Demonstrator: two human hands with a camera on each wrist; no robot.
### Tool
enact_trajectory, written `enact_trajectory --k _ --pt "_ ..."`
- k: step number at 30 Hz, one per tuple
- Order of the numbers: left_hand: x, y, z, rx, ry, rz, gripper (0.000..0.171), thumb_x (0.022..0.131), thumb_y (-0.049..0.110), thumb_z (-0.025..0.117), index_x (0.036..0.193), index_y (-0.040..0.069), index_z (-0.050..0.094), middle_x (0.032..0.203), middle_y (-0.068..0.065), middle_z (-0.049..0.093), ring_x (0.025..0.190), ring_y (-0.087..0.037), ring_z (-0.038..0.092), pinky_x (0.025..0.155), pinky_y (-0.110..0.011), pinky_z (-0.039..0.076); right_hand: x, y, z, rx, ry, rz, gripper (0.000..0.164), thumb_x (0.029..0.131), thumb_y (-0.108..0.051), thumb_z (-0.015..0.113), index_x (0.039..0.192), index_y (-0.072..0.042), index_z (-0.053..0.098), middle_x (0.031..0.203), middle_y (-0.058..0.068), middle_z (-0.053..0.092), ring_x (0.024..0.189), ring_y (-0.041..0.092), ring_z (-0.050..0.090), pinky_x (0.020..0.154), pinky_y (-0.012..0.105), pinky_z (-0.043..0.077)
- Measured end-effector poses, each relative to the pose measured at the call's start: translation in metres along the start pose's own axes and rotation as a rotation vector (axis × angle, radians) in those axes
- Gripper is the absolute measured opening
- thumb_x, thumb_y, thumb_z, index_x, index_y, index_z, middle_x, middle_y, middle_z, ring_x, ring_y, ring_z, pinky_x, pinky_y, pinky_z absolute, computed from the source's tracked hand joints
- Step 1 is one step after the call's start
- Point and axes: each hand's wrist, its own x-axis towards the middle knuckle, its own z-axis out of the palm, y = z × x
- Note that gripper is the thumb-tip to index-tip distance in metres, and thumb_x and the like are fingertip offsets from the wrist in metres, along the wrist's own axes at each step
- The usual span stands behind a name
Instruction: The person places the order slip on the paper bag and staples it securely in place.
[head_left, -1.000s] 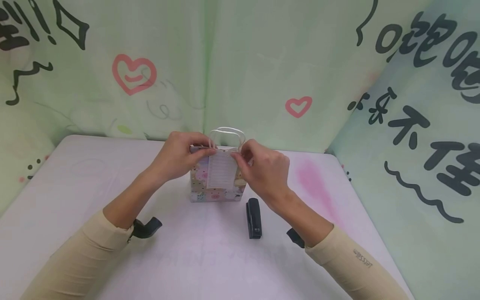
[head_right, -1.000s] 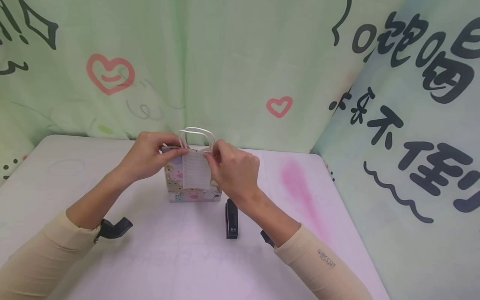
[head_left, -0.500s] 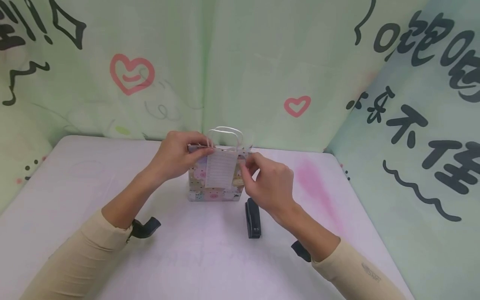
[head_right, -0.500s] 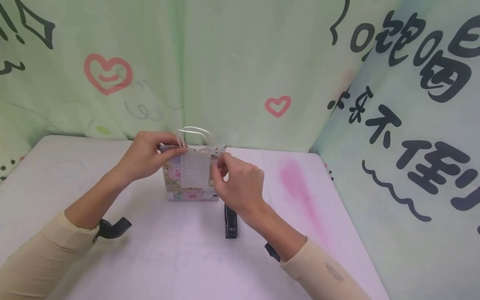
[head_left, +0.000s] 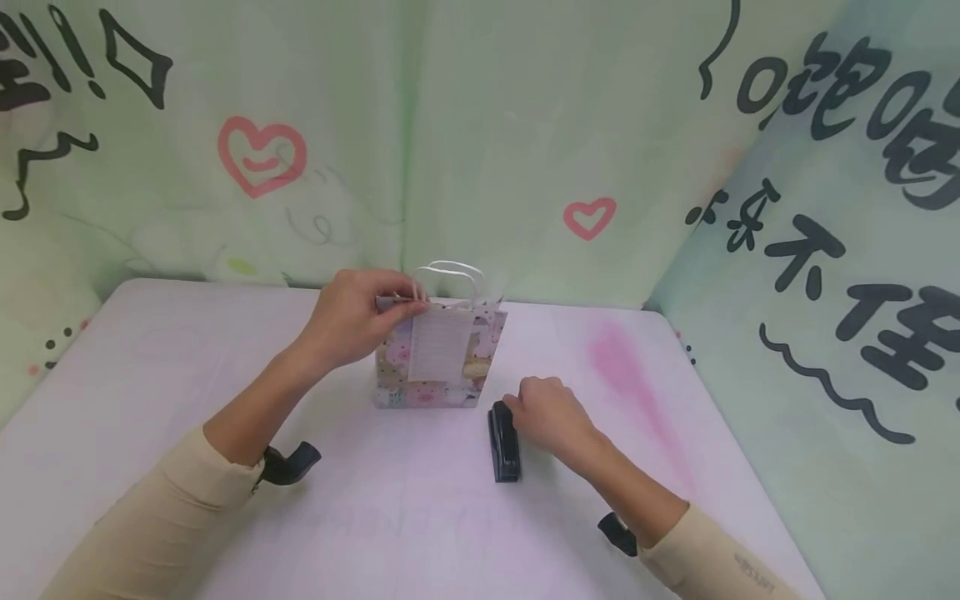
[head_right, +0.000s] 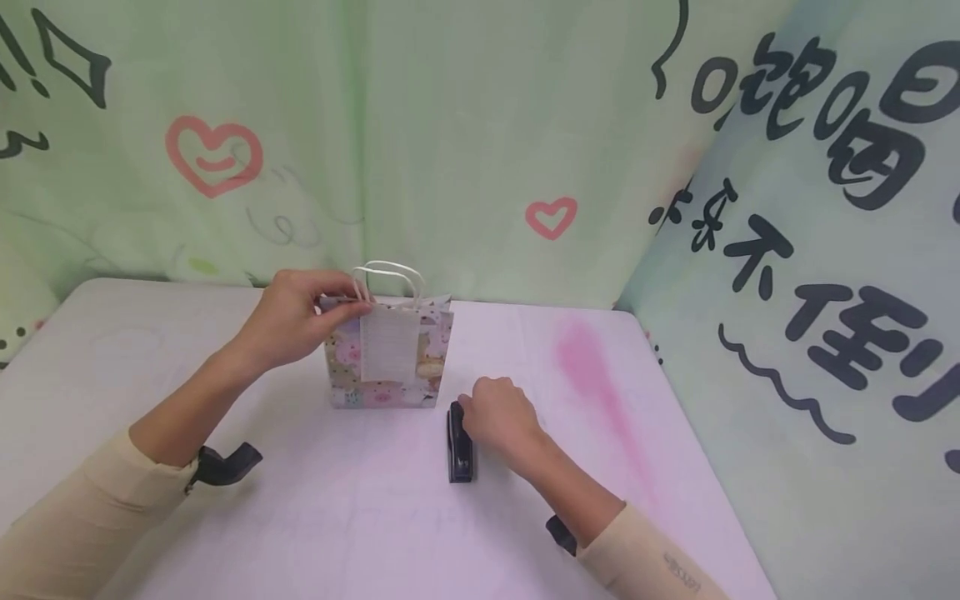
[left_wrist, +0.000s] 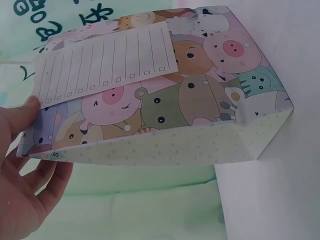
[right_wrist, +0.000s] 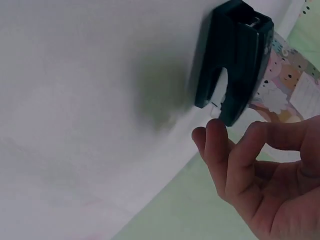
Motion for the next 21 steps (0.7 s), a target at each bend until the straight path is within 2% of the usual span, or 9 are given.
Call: enact_trajectory --k 4,7,13,21 --pt "-0.001 -0.001 0.0 0.014 0.006 0.004 0.005 0.085 0.024 0.074 0.088 0.021 0.072 0.083 0.012 0.069 0.079 -0.006 0.064 0.065 -0.03 0.051 0.002 0.006 0.015 0.053 -0.082 0.032 0.041 0.097 -0.039 0.052 0.097 0.0 0.061 0.066 0.006 0.057 0.053 0.018 0.056 0.048 0.028 0.045" --pt "0.0 -0.002 0.0 0.022 0.015 0.013 0.006 0.084 0.024 0.074 0.088 0.021 0.072 0.083 0.011 0.069 0.078 -0.006 0.064 0.064 -0.029 0.05 0.002 0.007 0.019 0.059 -0.114 0.038 0.044 0.095 -0.042 0.054 0.103 0.001 0.06 0.069 0.008 0.057 0.052 0.019 0.057 0.046 0.03 0.047" --pt "0.0 -0.003 -0.001 0.018 0.02 0.014 0.006 0.084 0.024 0.075 0.088 0.021 0.072 0.082 0.012 0.069 0.077 -0.006 0.064 0.064 -0.029 0.05 0.001 0.003 0.022 0.004 -0.066 0.015 0.048 0.092 -0.044 0.059 0.109 0.001 0.059 0.075 0.007 0.057 0.06 0.018 0.055 0.048 0.029 0.044" --pt "-0.002 -0.002 0.0 0.002 0.007 0.005 0.005 0.085 0.024 0.074 0.089 0.021 0.072 0.083 0.011 0.069 0.078 -0.007 0.063 0.066 -0.029 0.052 -0.003 0.003 0.025 0.047 0.016 -0.007 0.038 0.092 -0.039 0.058 0.097 -0.002 0.06 0.071 0.005 0.057 0.059 0.017 0.054 0.048 0.029 0.042"
